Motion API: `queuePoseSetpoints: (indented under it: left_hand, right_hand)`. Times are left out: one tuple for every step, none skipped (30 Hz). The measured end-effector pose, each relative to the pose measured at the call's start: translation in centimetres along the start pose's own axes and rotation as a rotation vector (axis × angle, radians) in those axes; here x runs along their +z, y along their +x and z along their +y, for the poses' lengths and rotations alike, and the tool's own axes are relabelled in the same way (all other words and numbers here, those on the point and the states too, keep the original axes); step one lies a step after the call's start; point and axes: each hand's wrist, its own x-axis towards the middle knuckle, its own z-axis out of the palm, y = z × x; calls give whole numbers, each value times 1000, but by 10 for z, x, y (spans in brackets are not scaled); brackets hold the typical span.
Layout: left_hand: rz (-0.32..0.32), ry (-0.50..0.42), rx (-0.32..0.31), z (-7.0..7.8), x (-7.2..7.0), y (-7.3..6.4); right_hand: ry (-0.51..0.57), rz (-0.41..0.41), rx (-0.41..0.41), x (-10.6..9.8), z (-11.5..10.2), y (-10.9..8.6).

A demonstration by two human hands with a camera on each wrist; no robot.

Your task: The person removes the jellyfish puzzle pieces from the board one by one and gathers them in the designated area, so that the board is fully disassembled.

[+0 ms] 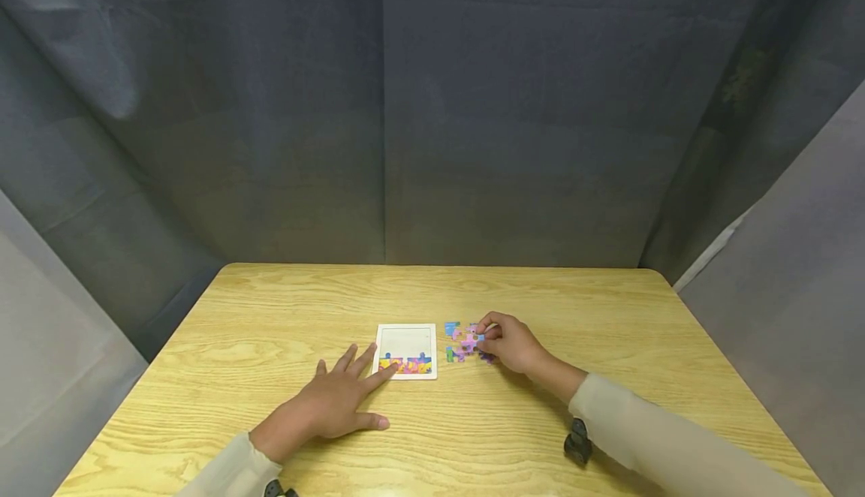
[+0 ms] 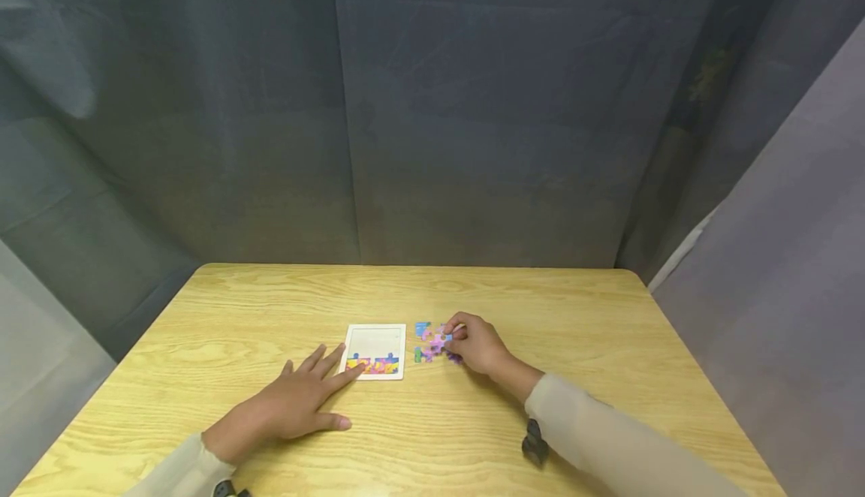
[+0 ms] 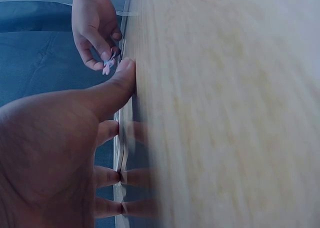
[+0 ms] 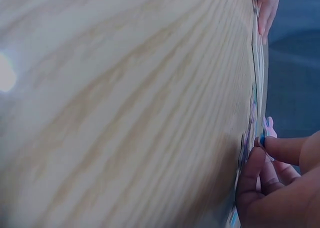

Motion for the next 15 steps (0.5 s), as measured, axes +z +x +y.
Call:
queuePoseSetpoints:
  left_hand:
    - [-1,-1,0,0,0,0]
    - [-2,-2,-1,1,0,0]
    - [-2,-2,-1,1,-1,-1]
    - [-2,-2,-2,1,-1,-1]
    - [-2,-1,-2,1,-1,0]
    - [-2,-1,-3,0,-1,0]
    - [-2,0,-2,0,-1,0]
    - [-2,0,-2,0,0,0]
    - [-2,1,-2,-1,0,0]
    - [-1,1,-1,-1,1,1]
    - [-1,0,-2,-2,1,1]
    - [-1,0,-2,-2,2,1]
    - [-2,0,-4,-3,2,1]
    - [-3,0,-6,-3,2,2]
    - [-4,0,-7,-3,2,2]
  right_hand:
    - [2,2,4,-2,0,-1]
    - [10,2,8,-4,1,-2]
    - [15,3,11,-6,1,-3]
    - [19,4,12,-8,2,-3]
    - [20,3,10,-10,2,-4]
    - [26,4,11,-13,2,-5]
    - [25,4,8,-15,3,-5]
    - [22,4,7,-17,4,-6]
    - [14,4,4,-19,5,-7]
    - [6,4,1,-21,6,-8]
    - [-4,3,-2,-23,8,-9]
    - [-9,4,-3,-25,10,-10]
    - [-13,4,-5,-27,12,-11]
    - [-15,6,-6,-29,14,-12]
    - [-16,5,-8,-30,15,-13]
